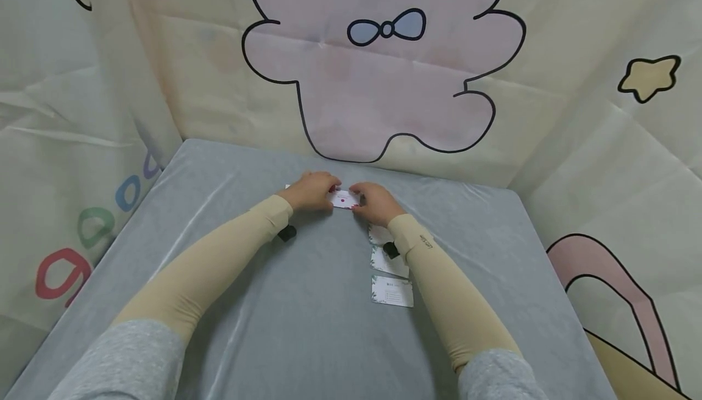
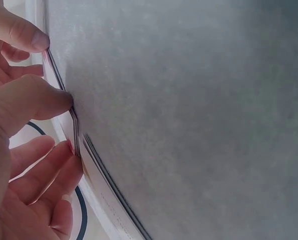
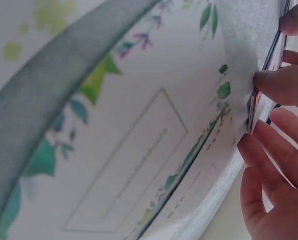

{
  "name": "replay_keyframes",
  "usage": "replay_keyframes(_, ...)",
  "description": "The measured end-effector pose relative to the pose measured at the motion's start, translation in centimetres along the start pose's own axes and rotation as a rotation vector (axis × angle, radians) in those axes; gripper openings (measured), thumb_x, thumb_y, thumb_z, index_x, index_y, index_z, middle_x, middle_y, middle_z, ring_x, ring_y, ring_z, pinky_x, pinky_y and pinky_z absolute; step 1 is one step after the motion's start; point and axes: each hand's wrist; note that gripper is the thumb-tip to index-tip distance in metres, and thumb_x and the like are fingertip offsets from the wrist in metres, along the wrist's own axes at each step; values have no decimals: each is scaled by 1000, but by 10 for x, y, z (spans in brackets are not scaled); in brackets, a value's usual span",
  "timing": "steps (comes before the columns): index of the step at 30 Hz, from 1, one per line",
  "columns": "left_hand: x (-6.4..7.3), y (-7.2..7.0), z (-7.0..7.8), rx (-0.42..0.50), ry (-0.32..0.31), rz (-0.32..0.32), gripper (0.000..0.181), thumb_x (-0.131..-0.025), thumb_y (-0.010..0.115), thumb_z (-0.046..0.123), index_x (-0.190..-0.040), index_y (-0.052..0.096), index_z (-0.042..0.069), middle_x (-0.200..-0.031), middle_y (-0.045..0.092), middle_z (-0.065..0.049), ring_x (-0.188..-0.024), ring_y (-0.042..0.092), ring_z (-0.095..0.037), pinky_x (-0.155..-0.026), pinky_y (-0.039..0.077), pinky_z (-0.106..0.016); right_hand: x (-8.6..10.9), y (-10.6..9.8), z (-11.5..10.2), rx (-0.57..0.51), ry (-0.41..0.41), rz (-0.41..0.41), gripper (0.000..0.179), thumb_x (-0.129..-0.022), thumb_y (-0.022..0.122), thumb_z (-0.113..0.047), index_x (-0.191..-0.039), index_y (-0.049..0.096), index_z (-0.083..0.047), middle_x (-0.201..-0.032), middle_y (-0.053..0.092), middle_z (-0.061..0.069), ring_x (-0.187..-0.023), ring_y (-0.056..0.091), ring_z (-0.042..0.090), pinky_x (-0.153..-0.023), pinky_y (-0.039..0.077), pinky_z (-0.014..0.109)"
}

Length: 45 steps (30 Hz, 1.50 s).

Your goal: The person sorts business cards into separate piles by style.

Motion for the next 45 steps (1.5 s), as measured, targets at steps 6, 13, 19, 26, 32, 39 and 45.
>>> replay_keyframes(6,-4,4,7,-29,10,-6,63,-93,82,25,-150,62,8,-140,69,-11,-131,63,-28,-121,40,-57,10,-3,8,-35,17,2,53,-101,77,-21,-151,62,-10,-150,65,11,-131,65,28,-116,51,49)
replay_keyframes(13,-9,7,15,-60,51,16,64,-92,81,37,-148,65,10,-146,67,-12,-141,53,-33,-123,42,-52,27,-8,31,-113,92,38,51,-103,73,-26,-152,62,-18,-155,61,8,-140,60,30,-117,50,53)
replay_keyframes(19,-19,16,34,-39,149,43,54,-95,79,34,-143,70,10,-146,69,-12,-146,50,-37,-123,40,-58,46,-12,57,-80,116,60,50,-102,74,-23,-150,64,-14,-151,65,9,-138,62,30,-119,49,51)
replay_keyframes(26,-33,30,59,-42,192,26,59,-93,85,37,-142,70,8,-139,74,-11,-141,55,-38,-119,43,-57,60,-14,75,-72,105,51,52,-99,79,-24,-147,65,-11,-150,67,10,-140,62,30,-120,48,50)
replay_keyframes(32,-44,32,72,-4,204,29,53,-93,86,33,-139,72,8,-123,78,-8,-122,65,-30,-112,49,-52,69,-17,88,-83,109,75,54,-97,82,-26,-146,66,-11,-151,67,9,-143,61,29,-122,47,48)
replay_keyframes(39,-49,31,69,-22,201,31,58,-92,85,33,-142,70,9,-127,77,-6,-114,69,-24,-109,53,-47,65,-19,86,-92,107,83,56,-96,84,-29,-146,66,-13,-150,67,8,-143,60,28,-122,46,49)
replay_keyframes(45,-54,32,66,8,193,53,60,-90,84,32,-143,69,9,-121,77,-6,-106,68,-23,-103,54,-46,59,-21,88,-84,107,92,56,-95,83,-26,-147,65,-12,-150,67,8,-141,61,29,-122,46,48)
Point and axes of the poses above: each hand's wrist, its own x-axis away from the middle knuckle, its own y-axis out of the palm, z = x × y
